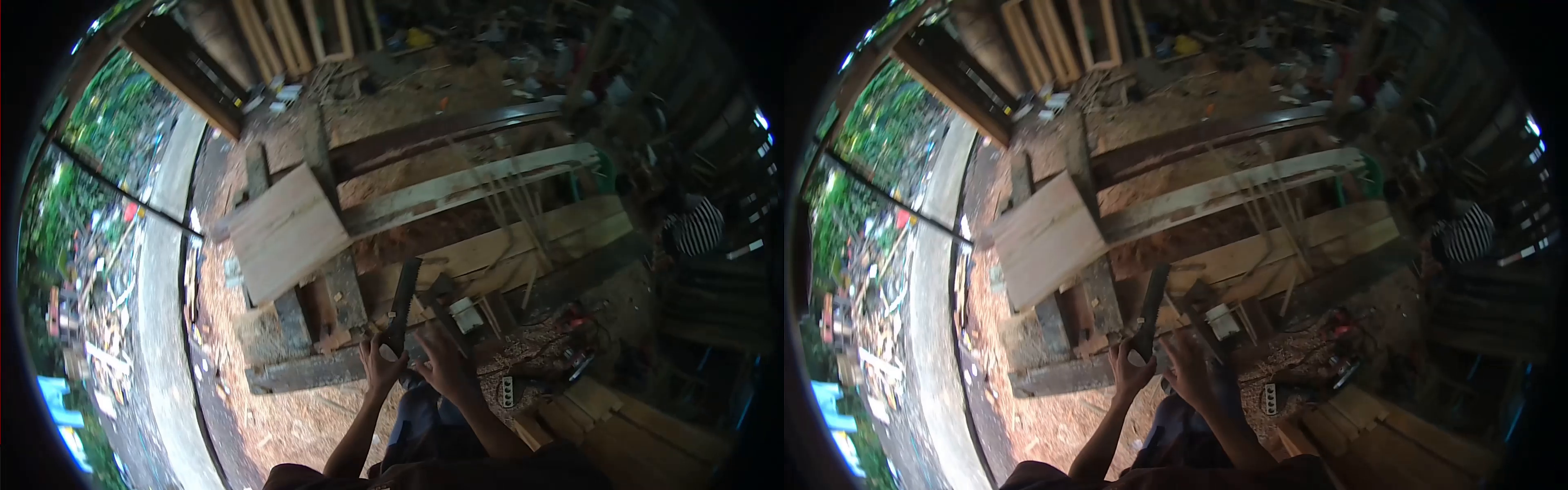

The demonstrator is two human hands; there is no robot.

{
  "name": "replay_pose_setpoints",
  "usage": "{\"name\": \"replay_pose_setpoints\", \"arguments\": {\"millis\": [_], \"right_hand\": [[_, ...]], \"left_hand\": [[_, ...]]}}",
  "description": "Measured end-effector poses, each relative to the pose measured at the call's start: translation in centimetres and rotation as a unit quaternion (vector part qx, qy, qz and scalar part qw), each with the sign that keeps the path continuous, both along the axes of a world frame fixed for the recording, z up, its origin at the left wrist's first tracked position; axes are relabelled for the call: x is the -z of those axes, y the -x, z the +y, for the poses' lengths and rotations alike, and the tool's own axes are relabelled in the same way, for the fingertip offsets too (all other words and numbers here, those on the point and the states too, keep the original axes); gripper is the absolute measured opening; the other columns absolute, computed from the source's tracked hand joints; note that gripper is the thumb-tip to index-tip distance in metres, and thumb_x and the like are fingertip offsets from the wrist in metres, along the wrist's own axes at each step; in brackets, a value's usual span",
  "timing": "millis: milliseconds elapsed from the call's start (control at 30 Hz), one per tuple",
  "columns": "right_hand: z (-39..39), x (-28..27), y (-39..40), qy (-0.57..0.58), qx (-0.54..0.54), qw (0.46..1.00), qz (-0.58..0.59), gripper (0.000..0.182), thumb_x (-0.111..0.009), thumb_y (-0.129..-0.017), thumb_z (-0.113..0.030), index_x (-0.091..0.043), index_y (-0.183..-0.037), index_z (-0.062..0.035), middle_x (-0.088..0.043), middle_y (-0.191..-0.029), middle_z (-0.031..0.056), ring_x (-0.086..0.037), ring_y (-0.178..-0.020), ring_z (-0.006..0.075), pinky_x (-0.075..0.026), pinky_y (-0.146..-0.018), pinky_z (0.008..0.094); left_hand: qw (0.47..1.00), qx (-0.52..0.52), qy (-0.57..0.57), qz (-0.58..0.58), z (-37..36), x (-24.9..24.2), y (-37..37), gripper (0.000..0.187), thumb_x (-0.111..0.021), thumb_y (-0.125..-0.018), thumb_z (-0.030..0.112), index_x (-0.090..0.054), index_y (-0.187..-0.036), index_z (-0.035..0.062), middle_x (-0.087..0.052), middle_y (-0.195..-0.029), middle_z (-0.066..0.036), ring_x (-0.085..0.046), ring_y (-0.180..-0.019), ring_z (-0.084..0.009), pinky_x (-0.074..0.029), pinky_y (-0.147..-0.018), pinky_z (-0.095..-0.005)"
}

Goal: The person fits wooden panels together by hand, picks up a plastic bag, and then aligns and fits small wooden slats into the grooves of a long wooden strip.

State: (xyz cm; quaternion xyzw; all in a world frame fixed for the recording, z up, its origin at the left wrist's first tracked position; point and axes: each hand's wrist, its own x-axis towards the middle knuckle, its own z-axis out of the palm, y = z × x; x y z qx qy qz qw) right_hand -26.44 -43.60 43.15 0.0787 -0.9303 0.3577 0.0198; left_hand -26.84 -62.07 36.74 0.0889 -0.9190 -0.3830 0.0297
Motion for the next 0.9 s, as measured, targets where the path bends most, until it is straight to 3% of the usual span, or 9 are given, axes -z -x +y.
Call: {"name": "replay_pose_setpoints", "arguments": {"millis": [100, 300, 400, 467, 533, 567, 700, 800, 900], "right_hand": [[2.9, -2.9, -0.7, -0.037, -0.039, 0.998, 0.035, 0.078, -0.085, -0.07, -0.013, -0.056, -0.142, -0.0185, -0.04, -0.156, 0.0121, -0.036, -0.145, 0.0349, -0.038, -0.114, 0.0493], [11.9, -5.3, -0.5, -0.097, 0.004, 0.987, 0.13, 0.067, -0.085, -0.07, -0.019, -0.063, -0.133, -0.0256, -0.045, -0.154, 0.0049, -0.038, -0.145, 0.0299, -0.033, -0.115, 0.0507], [16.9, -5.3, -1.3, -0.135, -0.002, 0.978, 0.16, 0.056, -0.084, -0.071, -0.022, -0.068, -0.124, -0.0274, -0.046, -0.153, 0.0021, -0.039, -0.144, 0.0278, -0.032, -0.114, 0.0517], [20.1, -5.0, -2.7, -0.15, 0.02, 0.975, 0.164, 0.05, -0.084, -0.071, -0.024, -0.07, -0.119, -0.0278, -0.046, -0.153, 0.0005, -0.04, -0.143, 0.0271, -0.032, -0.114, 0.0522], [22.5, -4.9, -3.4, -0.098, 0.019, 0.98, 0.171, 0.045, -0.082, -0.071, -0.026, -0.07, -0.115, -0.0289, -0.049, -0.15, -0.0013, -0.039, -0.144, 0.026, -0.032, -0.113, 0.0518], [23.6, -4.9, -3.7, -0.08, 0.039, 0.98, 0.179, 0.042, -0.081, -0.072, -0.026, -0.07, -0.112, -0.0286, -0.055, -0.145, -0.0025, -0.042, -0.141, 0.0253, -0.03, -0.114, 0.0521], [28.9, -2.8, -4.2, -0.093, 0.09, 0.969, 0.209, 0.036, -0.078, -0.077, -0.022, -0.07, -0.112, -0.0259, -0.057, -0.139, -0.0002, -0.046, -0.137, 0.0269, -0.032, -0.115, 0.0537], [33.6, -1.1, -5.2, -0.072, 0.149, 0.963, 0.212, 0.042, -0.082, -0.074, -0.022, -0.07, -0.114, -0.0259, -0.061, -0.137, -0.0033, -0.05, -0.135, 0.0202, -0.03, -0.114, 0.0517], [40.3, -1.6, -7.8, -0.015, 0.25, 0.946, 0.208, 0.04, -0.08, -0.075, -0.019, -0.068, -0.114, -0.021, -0.067, -0.122, -0.0024, -0.058, -0.124, 0.0185, -0.033, -0.112, 0.0508]], "left_hand": [[0.997, 0.06, -0.044, 0.005, 4.7, -6.3, 2.5, 0.076, -0.085, -0.067, 0.029, -0.054, -0.131, 0.0021, -0.049, -0.122, -0.02, -0.049, -0.119, -0.04, -0.041, -0.103, -0.0499], [0.974, 0.188, -0.122, 0.034, 14.6, -14.5, 3.3, 0.068, -0.086, -0.068, 0.025, -0.059, -0.127, 0.0075, -0.056, -0.116, -0.019, -0.056, -0.113, -0.0389, -0.049, -0.095, -0.048], [0.947, 0.246, -0.207, 0.001, 18.3, -12.8, 3.4, 0.066, -0.088, -0.065, 0.025, -0.062, -0.123, 0.0068, -0.06, -0.111, -0.017, -0.06, -0.107, -0.0389, -0.051, -0.092, -0.0479], [0.938, 0.302, -0.168, -0.016, 20.9, -13.2, 3.3, 0.062, -0.088, -0.066, 0.023, -0.064, -0.12, 0.0052, -0.063, -0.111, -0.016, -0.063, -0.104, -0.0343, -0.053, -0.091, -0.0442], [0.908, 0.332, -0.241, -0.087, 23.6, -14.4, 3.4, 0.058, -0.088, -0.07, 0.02, -0.063, -0.12, 0.0035, -0.065, -0.111, -0.014, -0.065, -0.105, -0.0273, -0.053, -0.092, -0.0385], [0.908, 0.364, -0.204, -0.05, 24.1, -11.6, 3.7, 0.056, -0.086, -0.076, 0.017, -0.062, -0.124, 0.0015, -0.067, -0.114, -0.012, -0.065, -0.106, -0.0202, -0.052, -0.093, -0.0339], [0.851, 0.391, -0.284, -0.204, 29.8, -11.5, 4.9, 0.057, -0.085, -0.079, 0.014, -0.061, -0.128, 0.0001, -0.067, -0.117, -0.012, -0.064, -0.108, -0.0181, -0.052, -0.094, -0.0329], [0.789, 0.392, -0.356, -0.312, 35.0, -11.3, 5.8, 0.059, -0.084, -0.081, 0.011, -0.059, -0.133, -0.0012, -0.061, -0.135, -0.015, -0.058, -0.124, -0.0208, -0.046, -0.106, -0.0342], [0.783, 0.501, -0.3, -0.216, 40.6, -10.6, 7.0, 0.06, -0.084, -0.08, 0.008, -0.059, -0.134, -0.0009, -0.053, -0.147, -0.018, -0.051, -0.135, -0.0242, -0.039, -0.114, -0.0373]]}}
